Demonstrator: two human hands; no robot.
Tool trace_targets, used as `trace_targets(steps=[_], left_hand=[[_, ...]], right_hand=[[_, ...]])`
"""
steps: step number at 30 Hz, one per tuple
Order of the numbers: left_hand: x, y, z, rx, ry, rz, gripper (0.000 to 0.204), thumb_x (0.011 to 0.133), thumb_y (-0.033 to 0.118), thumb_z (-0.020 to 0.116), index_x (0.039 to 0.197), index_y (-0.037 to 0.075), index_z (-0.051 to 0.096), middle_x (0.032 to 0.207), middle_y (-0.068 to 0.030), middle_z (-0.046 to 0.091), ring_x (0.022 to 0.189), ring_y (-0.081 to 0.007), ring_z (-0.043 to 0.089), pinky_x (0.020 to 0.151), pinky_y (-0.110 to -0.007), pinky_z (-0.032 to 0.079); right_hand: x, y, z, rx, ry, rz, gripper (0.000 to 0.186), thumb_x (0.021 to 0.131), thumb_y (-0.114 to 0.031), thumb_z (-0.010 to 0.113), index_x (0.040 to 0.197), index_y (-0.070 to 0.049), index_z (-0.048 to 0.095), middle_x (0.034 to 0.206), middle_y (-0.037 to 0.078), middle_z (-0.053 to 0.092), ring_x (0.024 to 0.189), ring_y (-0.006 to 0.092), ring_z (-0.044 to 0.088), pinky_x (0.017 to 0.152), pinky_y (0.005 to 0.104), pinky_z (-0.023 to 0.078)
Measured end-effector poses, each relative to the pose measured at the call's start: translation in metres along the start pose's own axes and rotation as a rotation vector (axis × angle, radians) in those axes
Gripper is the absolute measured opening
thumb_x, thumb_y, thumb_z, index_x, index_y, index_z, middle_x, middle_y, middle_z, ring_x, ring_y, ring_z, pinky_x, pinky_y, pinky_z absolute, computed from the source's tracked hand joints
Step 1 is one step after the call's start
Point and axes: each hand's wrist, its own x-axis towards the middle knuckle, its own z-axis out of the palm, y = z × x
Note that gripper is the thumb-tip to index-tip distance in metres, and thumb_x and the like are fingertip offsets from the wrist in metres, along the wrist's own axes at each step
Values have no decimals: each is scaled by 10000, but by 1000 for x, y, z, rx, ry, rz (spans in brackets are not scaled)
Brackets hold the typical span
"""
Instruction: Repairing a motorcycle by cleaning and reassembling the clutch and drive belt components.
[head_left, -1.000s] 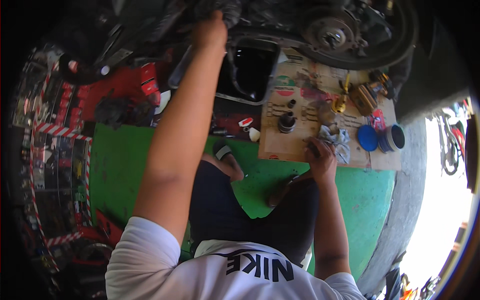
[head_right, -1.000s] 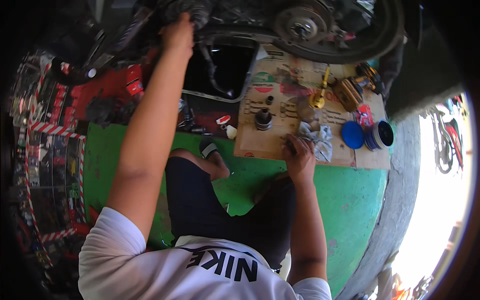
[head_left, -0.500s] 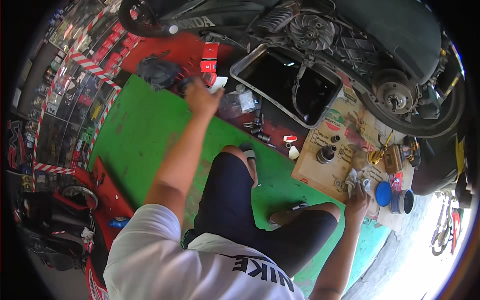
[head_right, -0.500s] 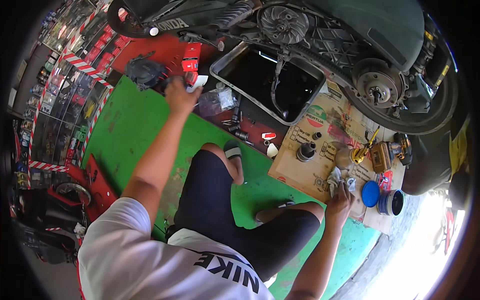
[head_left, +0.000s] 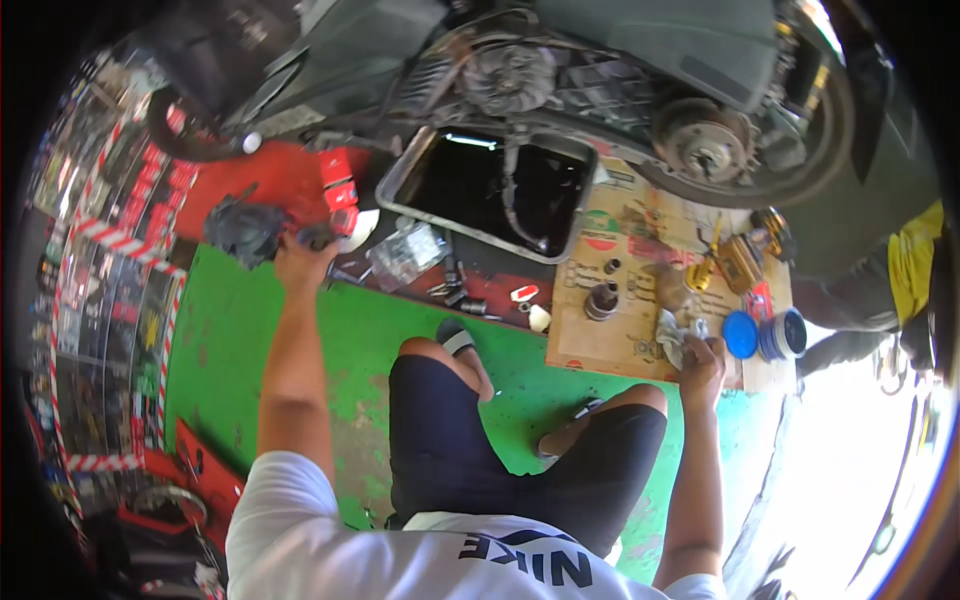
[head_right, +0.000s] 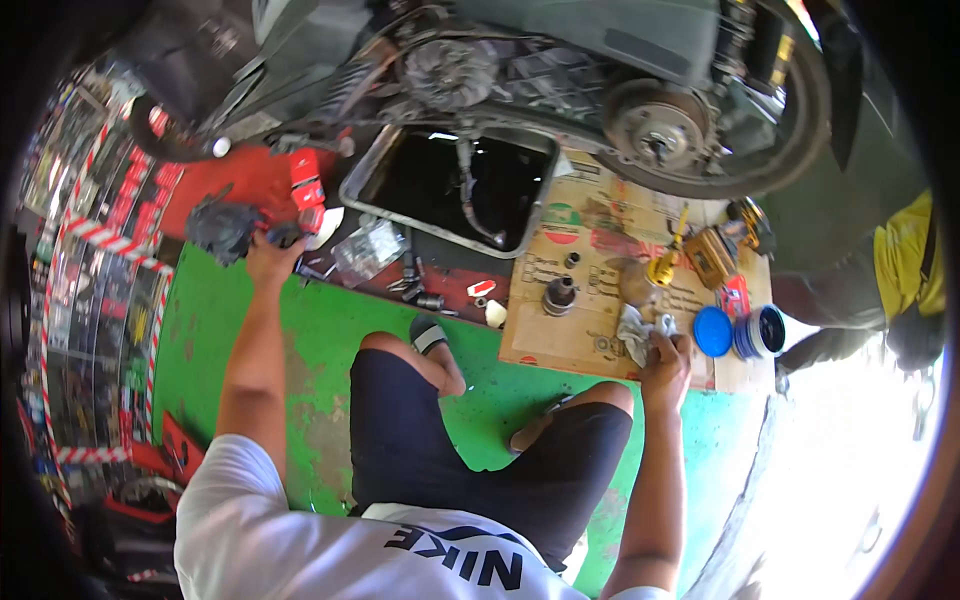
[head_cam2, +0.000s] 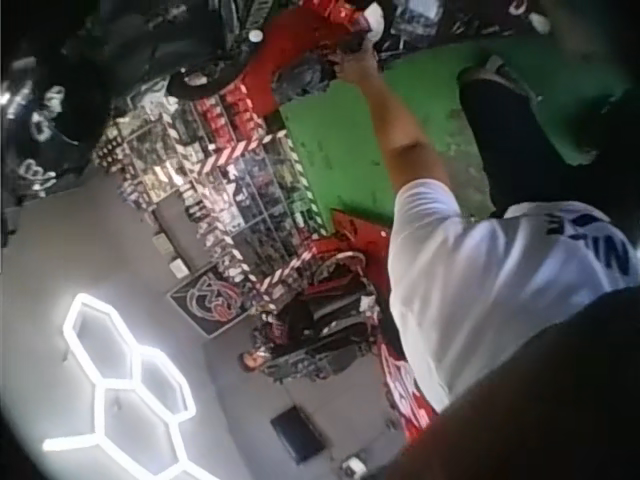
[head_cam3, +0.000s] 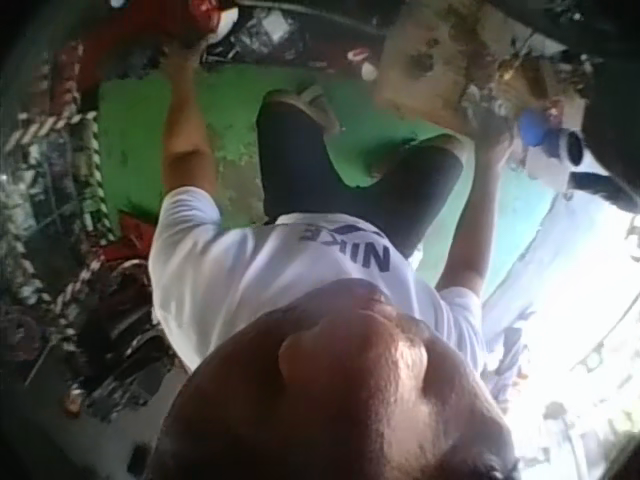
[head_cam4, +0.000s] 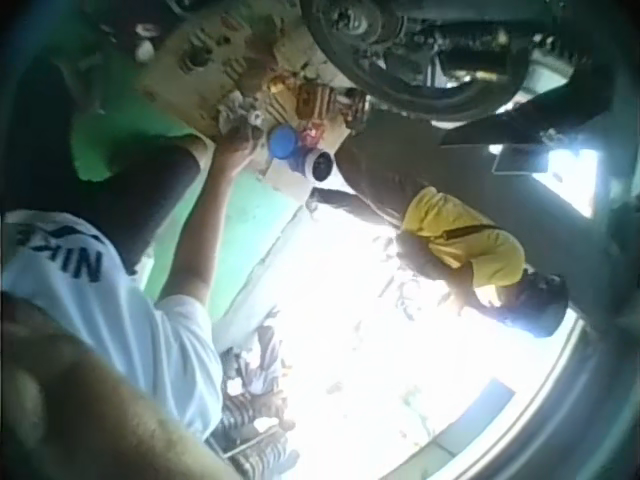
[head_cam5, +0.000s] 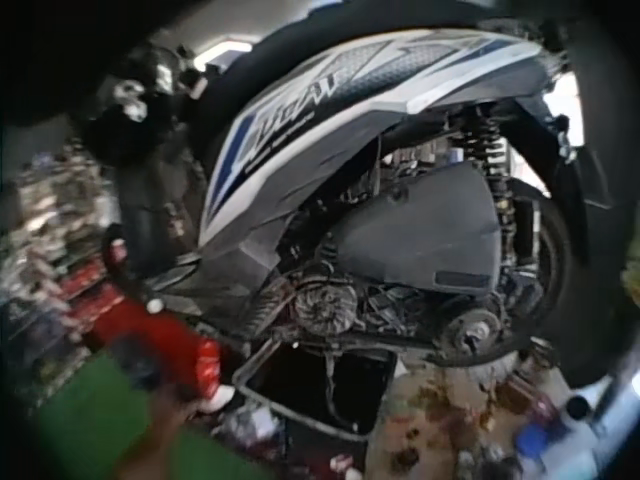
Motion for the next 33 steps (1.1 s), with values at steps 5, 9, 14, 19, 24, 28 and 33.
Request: trace_targets(steps=[5,9,14,19,24,28,33], left_hand=[[-41,-5,-33,-379,120,-97,959,715,452,846,1445,-33,458,1261,-264,647,1101,-420,649,968,-439,520],[-125,33,-92,-1063,-161,-47,794,869,376,732,1517,40,419,1382,-226,560,1195,-288,591,983,-390,488],[-225,112,-123,-1935,-861,67,837,869,359,670,1589,103,328,1465,-149,529,1254,-290,567,984,-390,484],[-284,190,-172,-1999,-1401,165,768,928,464,583,1566,89,380,1515,-142,515,1326,-267,545,1057,-366,465],[-293,231,-188,-2038,-1506,69,750,961,503,548,1546,55,411,1488,-139,546,1255,-269,598,1026,-370,488],[-289,240,-183,-1943,-1556,197,726,988,435,555,1585,84,339,1516,-140,507,1318,-256,544,1052,-356,452],[-281,233,-192,-1795,-1461,328,778,1034,474,518,1628,65,226,1529,-195,483,1332,-290,540,1066,-370,438]], right_hand=[[-7,-41,-13,62,175,-43,475,814,21,685,1285,-36,658,1279,211,588,1048,375,628,889,419,532],[-21,-111,-32,459,22,-140,611,806,-52,759,1390,-32,583,1290,197,599,1124,375,621,953,415,523],[-14,-206,-32,643,-195,-422,1059,732,-227,901,1589,-33,308,1627,264,306,1478,405,378,1151,458,421],[-12,-216,-38,643,-138,-529,1219,642,-246,942,1606,-22,230,1624,291,251,1471,434,362,1143,478,430],[-13,-198,-57,631,-57,-490,1286,580,-229,950,1606,-15,204,1579,293,303,1436,444,388,1121,488,450],[-11,-198,-54,625,-29,-444,1297,553,-208,943,1599,-7,203,1538,286,349,1394,438,422,1096,489,468],[6,-205,-53,619,115,-454,1278,551,-183,936,1588,6,213,1501,281,380,1305,450,470,1044,504,487]])
